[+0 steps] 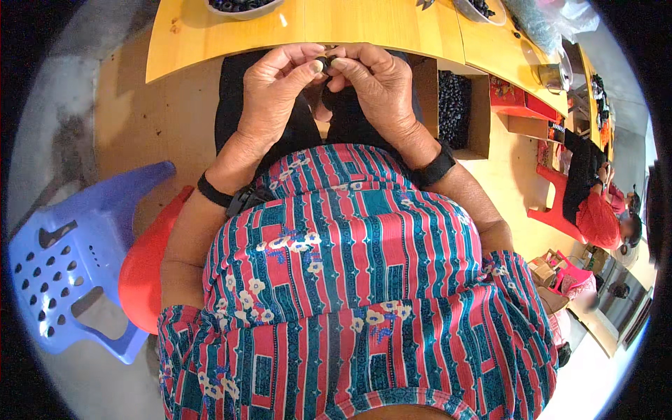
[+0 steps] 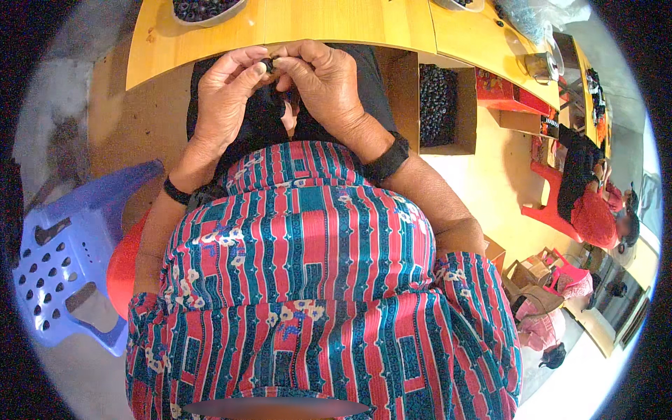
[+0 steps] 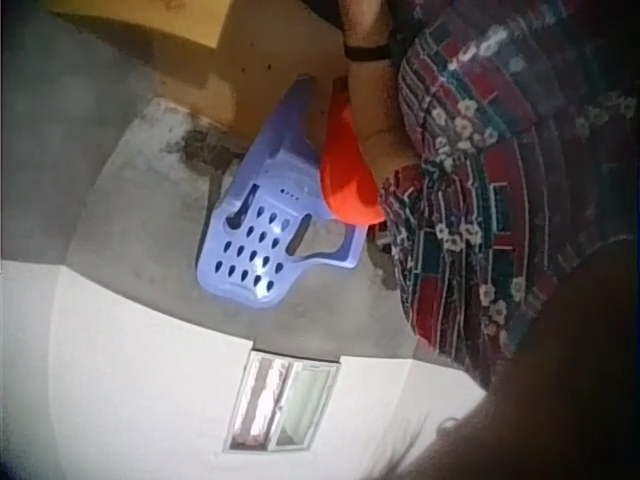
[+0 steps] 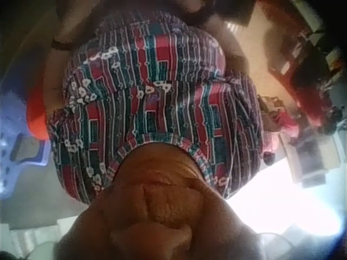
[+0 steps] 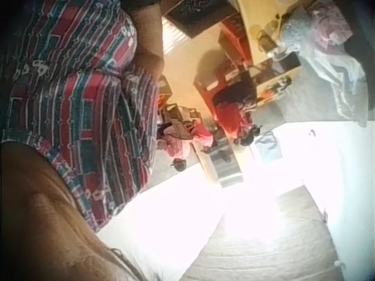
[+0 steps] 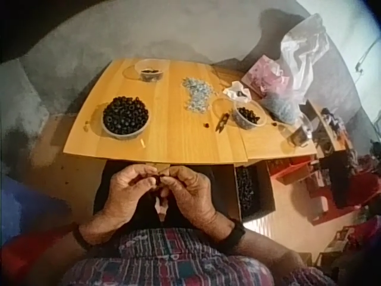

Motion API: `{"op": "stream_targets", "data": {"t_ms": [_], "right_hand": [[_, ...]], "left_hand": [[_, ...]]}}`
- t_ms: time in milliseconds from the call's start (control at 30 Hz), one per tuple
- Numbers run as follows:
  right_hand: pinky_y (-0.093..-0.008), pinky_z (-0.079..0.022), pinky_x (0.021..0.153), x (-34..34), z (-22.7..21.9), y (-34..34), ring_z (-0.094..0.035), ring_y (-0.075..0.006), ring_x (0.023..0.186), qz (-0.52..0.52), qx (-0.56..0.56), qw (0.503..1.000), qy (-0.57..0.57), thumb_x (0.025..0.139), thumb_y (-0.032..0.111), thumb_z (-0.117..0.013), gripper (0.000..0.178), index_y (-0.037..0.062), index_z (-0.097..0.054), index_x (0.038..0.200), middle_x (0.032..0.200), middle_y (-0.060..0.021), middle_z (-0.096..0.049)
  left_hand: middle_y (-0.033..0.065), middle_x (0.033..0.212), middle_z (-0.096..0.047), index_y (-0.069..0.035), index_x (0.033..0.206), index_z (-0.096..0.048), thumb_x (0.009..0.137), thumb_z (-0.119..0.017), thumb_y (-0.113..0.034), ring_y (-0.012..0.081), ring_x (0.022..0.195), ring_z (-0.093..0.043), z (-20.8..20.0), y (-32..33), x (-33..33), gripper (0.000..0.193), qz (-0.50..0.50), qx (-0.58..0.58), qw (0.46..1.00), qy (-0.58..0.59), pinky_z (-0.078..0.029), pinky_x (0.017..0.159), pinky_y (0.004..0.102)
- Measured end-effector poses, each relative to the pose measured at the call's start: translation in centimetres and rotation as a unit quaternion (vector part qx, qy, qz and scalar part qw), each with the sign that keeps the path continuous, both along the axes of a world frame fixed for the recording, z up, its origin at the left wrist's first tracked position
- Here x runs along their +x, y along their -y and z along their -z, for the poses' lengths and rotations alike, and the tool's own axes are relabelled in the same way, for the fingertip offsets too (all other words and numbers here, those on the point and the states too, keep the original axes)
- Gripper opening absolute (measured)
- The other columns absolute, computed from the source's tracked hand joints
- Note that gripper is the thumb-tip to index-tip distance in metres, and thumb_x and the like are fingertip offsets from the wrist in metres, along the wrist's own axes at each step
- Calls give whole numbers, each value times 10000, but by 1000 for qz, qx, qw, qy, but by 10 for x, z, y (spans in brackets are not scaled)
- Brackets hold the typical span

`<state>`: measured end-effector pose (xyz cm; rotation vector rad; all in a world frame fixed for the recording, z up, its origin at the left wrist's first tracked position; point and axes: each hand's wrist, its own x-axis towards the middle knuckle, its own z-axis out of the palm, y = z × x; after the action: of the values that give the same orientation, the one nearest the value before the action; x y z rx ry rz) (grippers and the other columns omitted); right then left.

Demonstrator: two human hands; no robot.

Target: The person assembles small plastic parts by hand, inserting small plastic rings into plastic housings, then adding small connectors to complete the assembly.

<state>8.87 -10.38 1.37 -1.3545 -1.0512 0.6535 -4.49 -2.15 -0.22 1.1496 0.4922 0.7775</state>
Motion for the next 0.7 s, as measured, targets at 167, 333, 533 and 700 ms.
{"op": "stream_targets", "data": {"t_ms": [167, 333, 533, 700], "right_hand": [[-221, -493, 526, 4, -5, -1, -620, -102, 571, 7, 2, 997, 76, 821, 63, -601, 66, 15, -628, 859, 660, -69, -640], [-303, -504, 563, 9, -14, -1, -629, -206, 606, 25, -6, 964, 266, 792, 73, -595, 87, 42, -611, 871, 689, -100, -606], [-368, -502, 586, 10, -5, -3, -612, -309, 690, 34, 30, 944, 327, 780, 74, -592, 147, 46, -546, 916, 774, -136, -589], [-379, -499, 579, 11, -4, -4, -595, -314, 694, 27, 52, 913, 405, 749, 85, -597, 211, 43, -509, 937, 782, -136, -558]], "left_hand": [[36, 886, -624, -8, 1025, -605, 842, -603, -56, 93, 763, -595, 0, -3, 1, 189, 12, -68, 997, 20, -495, 706, 209], [55, 927, -615, 2, 1047, -591, 850, -605, -80, 108, 786, -602, -4, -3, 5, 214, 34, -123, 992, 20, -507, 723, 225], [57, 934, -615, 0, 1053, -586, 855, -595, -71, 111, 783, -607, -4, -2, 8, 210, 35, -141, 989, 35, -515, 724, 229], [71, 966, -606, 18, 1064, -568, 868, -564, -56, 138, 831, -608, -4, -1, 6, 209, 38, -157, 986, 39, -513, 770, 263]]}}
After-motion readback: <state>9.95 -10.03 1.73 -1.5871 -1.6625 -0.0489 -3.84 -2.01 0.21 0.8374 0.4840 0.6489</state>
